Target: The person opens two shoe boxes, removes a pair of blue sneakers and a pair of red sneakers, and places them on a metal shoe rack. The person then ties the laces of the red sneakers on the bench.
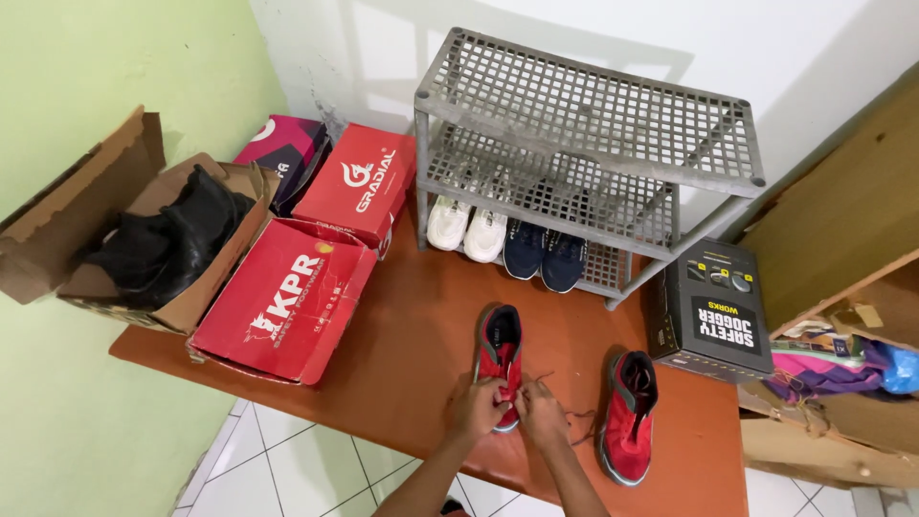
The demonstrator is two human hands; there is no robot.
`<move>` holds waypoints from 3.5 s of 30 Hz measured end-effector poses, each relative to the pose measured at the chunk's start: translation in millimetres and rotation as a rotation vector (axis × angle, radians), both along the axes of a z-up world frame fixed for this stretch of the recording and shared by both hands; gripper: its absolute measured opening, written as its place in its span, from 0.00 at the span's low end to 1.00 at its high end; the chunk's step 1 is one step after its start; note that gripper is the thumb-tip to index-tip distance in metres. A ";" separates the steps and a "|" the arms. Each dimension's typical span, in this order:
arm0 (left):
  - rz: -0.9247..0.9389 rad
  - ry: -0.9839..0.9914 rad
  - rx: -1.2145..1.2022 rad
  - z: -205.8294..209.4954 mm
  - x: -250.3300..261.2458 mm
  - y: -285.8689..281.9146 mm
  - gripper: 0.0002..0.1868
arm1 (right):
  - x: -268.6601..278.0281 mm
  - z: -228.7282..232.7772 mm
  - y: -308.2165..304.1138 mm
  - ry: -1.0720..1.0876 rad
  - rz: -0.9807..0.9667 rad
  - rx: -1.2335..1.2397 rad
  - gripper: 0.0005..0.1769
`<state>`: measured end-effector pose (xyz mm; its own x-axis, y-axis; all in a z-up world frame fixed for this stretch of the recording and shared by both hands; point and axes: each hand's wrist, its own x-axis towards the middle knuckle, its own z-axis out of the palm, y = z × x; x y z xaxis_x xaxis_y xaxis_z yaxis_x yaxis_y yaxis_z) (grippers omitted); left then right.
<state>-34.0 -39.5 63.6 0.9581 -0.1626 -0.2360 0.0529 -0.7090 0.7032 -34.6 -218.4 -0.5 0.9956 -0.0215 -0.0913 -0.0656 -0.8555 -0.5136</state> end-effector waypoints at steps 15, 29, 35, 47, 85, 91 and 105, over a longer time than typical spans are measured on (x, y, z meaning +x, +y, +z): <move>-0.052 -0.058 -0.089 -38.3 10.3 -3.8 0.08 | -10.6 12.9 19.4 0.125 -0.037 -0.019 0.13; -0.062 -0.216 -0.086 -79.6 8.7 -16.7 0.14 | 5.2 39.4 17.4 0.163 0.143 0.079 0.11; -0.113 -0.045 -0.033 -16.2 10.6 -3.4 0.18 | 5.8 -14.2 2.6 -0.050 0.062 0.170 0.06; -0.082 0.003 -0.101 -24.3 21.2 -0.1 0.09 | 2.0 -14.3 13.0 0.068 -0.133 0.333 0.08; 0.013 -0.080 -0.107 46.7 1.0 9.7 0.07 | 36.3 57.9 0.7 0.001 0.468 -0.368 0.31; -0.044 -0.091 0.014 2.4 9.7 6.5 0.03 | 37.6 43.5 -4.3 0.063 0.455 -0.323 0.27; 0.210 -0.426 -0.391 -102.4 38.3 28.9 0.05 | 19.5 29.2 18.8 -0.201 0.339 -0.022 0.26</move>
<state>4.3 -10.6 -38.7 0.9759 0.0428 0.2139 -0.1796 -0.3991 0.8992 -15.1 -199.6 28.6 0.9444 0.3121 0.1033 0.3230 -0.8223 -0.4684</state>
